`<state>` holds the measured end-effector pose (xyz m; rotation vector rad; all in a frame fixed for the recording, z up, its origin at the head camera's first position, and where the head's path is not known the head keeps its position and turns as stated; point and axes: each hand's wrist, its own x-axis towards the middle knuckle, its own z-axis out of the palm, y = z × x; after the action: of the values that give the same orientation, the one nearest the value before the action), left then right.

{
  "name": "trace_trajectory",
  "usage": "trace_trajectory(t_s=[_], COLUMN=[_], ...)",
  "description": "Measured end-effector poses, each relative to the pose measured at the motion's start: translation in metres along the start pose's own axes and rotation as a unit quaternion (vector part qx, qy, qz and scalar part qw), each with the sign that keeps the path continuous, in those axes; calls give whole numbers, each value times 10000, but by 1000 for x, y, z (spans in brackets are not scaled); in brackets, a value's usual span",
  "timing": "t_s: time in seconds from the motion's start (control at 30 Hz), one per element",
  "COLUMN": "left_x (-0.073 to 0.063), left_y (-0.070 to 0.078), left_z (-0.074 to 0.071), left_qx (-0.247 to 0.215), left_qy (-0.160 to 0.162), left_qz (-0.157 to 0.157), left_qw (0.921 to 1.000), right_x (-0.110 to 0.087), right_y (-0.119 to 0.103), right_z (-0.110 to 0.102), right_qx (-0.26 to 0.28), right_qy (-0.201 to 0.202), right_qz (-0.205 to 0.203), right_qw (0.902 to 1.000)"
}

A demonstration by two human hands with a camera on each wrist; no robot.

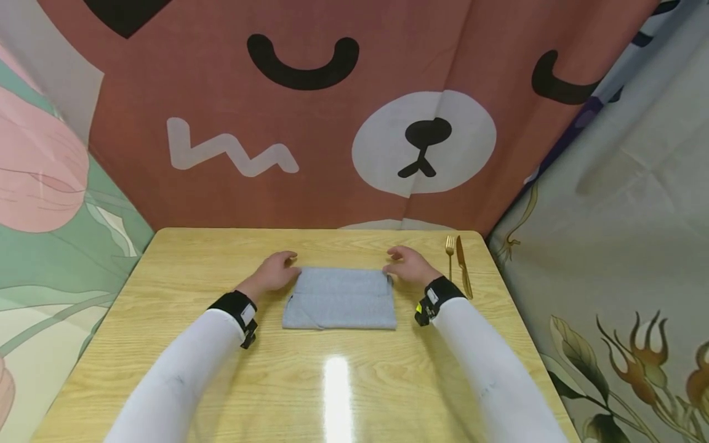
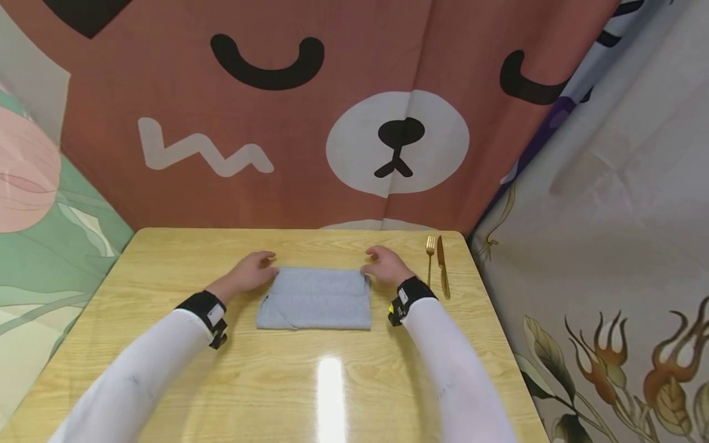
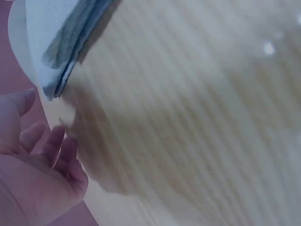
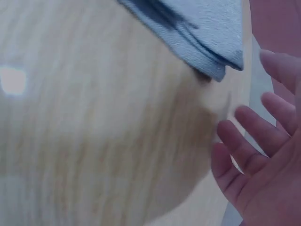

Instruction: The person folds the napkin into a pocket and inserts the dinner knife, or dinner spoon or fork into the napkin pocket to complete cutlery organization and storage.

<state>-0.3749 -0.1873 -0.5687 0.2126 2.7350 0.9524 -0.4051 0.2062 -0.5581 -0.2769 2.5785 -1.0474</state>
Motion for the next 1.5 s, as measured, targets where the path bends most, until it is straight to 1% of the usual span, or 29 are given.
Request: trace_trajectory(t_s=[0.07, 0.13, 0.27, 0.43, 0.5, 0.67, 0.77, 0.97, 1.2, 1.33, 1.5], left_x=[5, 10, 15, 15, 15, 15, 15, 15, 13, 11, 8], left_y=[3, 6, 14, 21, 21, 19, 17, 18, 23, 26, 29], left_z=[1, 3, 7, 7, 6, 7, 7, 4, -3, -7, -8], left_qx=[-175, -331, -352, -384, -400, -388, -377, -458, -495, -395, -388], left_qy=[-144, -216, -314, -450, -498, -511, -518, -773, -1071, -1078, -1016], left_qz=[-1, -2, 27, -303, -397, -279, -184, -225, -236, -173, -110], left_qw=[9997, 9992, 9989, 9978, 9972, 9975, 9978, 9957, 9927, 9932, 9940], right_x=[5, 10, 13, 12, 13, 17, 18, 18, 16, 15, 13], right_y=[-3, -4, -9, -15, -15, -13, -13, -16, -19, -19, -18], right_z=[0, 1, 1, 2, 3, 7, 9, 9, 7, 5, 4], right_qx=[-147, -331, -681, -898, -869, -984, -1154, -1107, -1083, -1061, -1069], right_qy=[-114, -158, -232, -480, -612, -850, -956, -1224, -1306, -1356, -1328], right_qz=[36, -23, -170, -192, -105, 41, -1, -97, -291, -391, -424], right_qw=[9998, 9993, 9973, 9946, 9943, 9915, 9887, 9862, 9851, 9843, 9845])
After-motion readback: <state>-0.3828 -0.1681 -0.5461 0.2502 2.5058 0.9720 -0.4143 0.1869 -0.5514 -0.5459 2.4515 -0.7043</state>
